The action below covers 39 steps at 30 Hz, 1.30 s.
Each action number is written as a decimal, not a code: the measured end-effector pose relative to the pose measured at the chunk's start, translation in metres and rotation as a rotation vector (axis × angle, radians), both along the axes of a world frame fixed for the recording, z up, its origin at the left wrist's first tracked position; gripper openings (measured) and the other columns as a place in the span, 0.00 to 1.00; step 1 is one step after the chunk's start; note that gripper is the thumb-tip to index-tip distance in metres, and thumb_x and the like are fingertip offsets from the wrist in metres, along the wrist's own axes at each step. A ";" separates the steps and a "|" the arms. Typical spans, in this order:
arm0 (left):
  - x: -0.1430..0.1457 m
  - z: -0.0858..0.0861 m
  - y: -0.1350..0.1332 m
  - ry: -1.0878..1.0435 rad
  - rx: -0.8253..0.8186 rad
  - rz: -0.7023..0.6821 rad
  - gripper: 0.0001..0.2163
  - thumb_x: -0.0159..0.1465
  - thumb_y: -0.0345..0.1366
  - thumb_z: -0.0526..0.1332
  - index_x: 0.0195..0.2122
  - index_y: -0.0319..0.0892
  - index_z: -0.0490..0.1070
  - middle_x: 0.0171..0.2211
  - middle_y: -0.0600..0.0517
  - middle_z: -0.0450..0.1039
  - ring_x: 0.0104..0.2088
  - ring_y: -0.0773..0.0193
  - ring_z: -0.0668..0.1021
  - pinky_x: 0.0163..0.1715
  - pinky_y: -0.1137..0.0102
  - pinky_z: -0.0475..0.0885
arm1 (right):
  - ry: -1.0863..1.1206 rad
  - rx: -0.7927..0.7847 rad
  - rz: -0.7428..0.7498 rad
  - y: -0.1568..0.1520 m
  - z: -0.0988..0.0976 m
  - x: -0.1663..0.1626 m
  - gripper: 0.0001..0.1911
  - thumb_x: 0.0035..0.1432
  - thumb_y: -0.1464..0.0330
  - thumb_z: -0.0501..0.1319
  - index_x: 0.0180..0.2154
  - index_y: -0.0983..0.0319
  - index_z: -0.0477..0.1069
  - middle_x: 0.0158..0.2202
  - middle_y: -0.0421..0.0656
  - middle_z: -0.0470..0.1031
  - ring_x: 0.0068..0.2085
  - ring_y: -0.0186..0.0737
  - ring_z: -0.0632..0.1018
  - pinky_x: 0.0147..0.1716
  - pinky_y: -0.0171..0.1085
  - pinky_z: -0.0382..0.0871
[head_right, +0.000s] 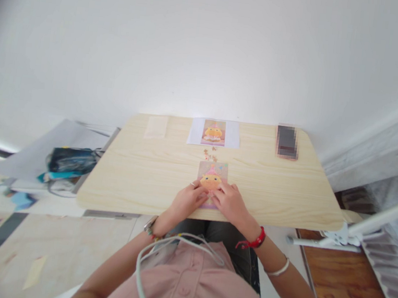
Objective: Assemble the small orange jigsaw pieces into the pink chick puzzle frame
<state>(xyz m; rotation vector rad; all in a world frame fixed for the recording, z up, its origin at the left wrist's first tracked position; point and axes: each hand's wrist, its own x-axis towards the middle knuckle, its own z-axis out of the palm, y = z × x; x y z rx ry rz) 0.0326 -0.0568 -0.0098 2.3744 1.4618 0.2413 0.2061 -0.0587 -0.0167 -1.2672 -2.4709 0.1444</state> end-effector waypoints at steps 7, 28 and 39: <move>0.006 0.001 -0.004 0.094 0.014 0.026 0.09 0.63 0.36 0.49 0.35 0.43 0.67 0.37 0.49 0.66 0.36 0.64 0.72 0.33 0.72 0.68 | 0.008 0.027 -0.021 -0.004 0.000 -0.001 0.12 0.59 0.70 0.52 0.29 0.63 0.72 0.32 0.45 0.71 0.38 0.39 0.70 0.38 0.39 0.58; -0.004 0.030 0.048 0.018 0.089 0.075 0.09 0.62 0.34 0.50 0.37 0.40 0.69 0.36 0.48 0.66 0.34 0.65 0.73 0.34 0.72 0.69 | 0.134 0.004 -0.067 0.046 0.016 0.008 0.09 0.55 0.72 0.54 0.29 0.62 0.73 0.30 0.43 0.69 0.32 0.35 0.69 0.33 0.36 0.61; -0.017 0.013 0.133 0.092 0.110 -0.105 0.12 0.57 0.28 0.55 0.43 0.42 0.69 0.37 0.48 0.66 0.38 0.63 0.73 0.37 0.71 0.67 | 0.046 -0.090 -0.124 0.122 0.004 -0.024 0.09 0.55 0.66 0.56 0.30 0.62 0.73 0.31 0.43 0.69 0.32 0.35 0.70 0.34 0.34 0.62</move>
